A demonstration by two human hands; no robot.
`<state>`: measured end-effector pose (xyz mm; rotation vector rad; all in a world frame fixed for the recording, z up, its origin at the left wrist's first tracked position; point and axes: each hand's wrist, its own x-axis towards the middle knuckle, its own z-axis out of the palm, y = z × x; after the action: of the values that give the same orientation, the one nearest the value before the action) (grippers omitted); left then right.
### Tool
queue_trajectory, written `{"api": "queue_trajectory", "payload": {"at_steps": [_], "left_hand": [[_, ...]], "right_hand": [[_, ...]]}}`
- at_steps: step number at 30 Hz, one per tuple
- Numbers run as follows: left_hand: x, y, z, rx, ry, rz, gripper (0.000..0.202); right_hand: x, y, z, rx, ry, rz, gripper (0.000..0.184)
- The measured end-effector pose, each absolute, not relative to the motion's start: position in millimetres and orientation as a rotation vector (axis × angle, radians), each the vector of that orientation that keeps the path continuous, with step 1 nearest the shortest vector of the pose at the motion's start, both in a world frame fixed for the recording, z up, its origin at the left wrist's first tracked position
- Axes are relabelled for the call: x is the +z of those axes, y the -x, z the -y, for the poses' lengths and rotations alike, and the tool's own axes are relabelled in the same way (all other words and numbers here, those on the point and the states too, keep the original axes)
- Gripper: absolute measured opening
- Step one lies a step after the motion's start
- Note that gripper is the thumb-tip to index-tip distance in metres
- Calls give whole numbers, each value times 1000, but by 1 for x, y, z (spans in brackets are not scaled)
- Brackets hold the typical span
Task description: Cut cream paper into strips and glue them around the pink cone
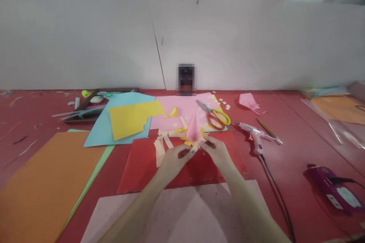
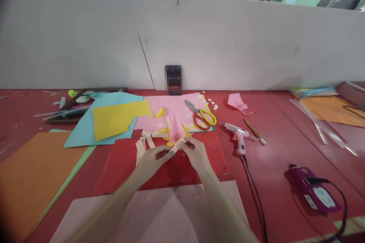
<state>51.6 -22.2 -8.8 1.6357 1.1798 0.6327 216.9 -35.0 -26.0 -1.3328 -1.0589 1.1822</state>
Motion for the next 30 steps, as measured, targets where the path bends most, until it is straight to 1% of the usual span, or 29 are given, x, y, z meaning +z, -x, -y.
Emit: {"api": "queue_trajectory", "payload": {"at_steps": [3, 9, 13, 19, 26, 30], "left_hand": [[-12, -52, 23, 567, -1702, -1233, 30], [-18, -51, 20, 539, -1748, -1264, 22], [-15, -51, 21, 556, -1770, -1264, 17], [-15, -51, 19, 582, -1771, -1299, 22], [-14, -48, 17, 621, -1747, -1394, 22], [-14, -48, 17, 628, -1680, -1344, 19]], "right_hand": [[-26, -218, 35, 1192, 1344, 1059, 19], [-32, -217, 34, 1188, 1315, 1013, 24], [-35, -217, 33, 1185, 1261, 998, 20], [-32, -218, 34, 1175, 1305, 1022, 21], [-30, -226, 33, 1017, 1385, 982, 24], [-32, -229, 33, 1045, 1416, 1101, 20]]}}
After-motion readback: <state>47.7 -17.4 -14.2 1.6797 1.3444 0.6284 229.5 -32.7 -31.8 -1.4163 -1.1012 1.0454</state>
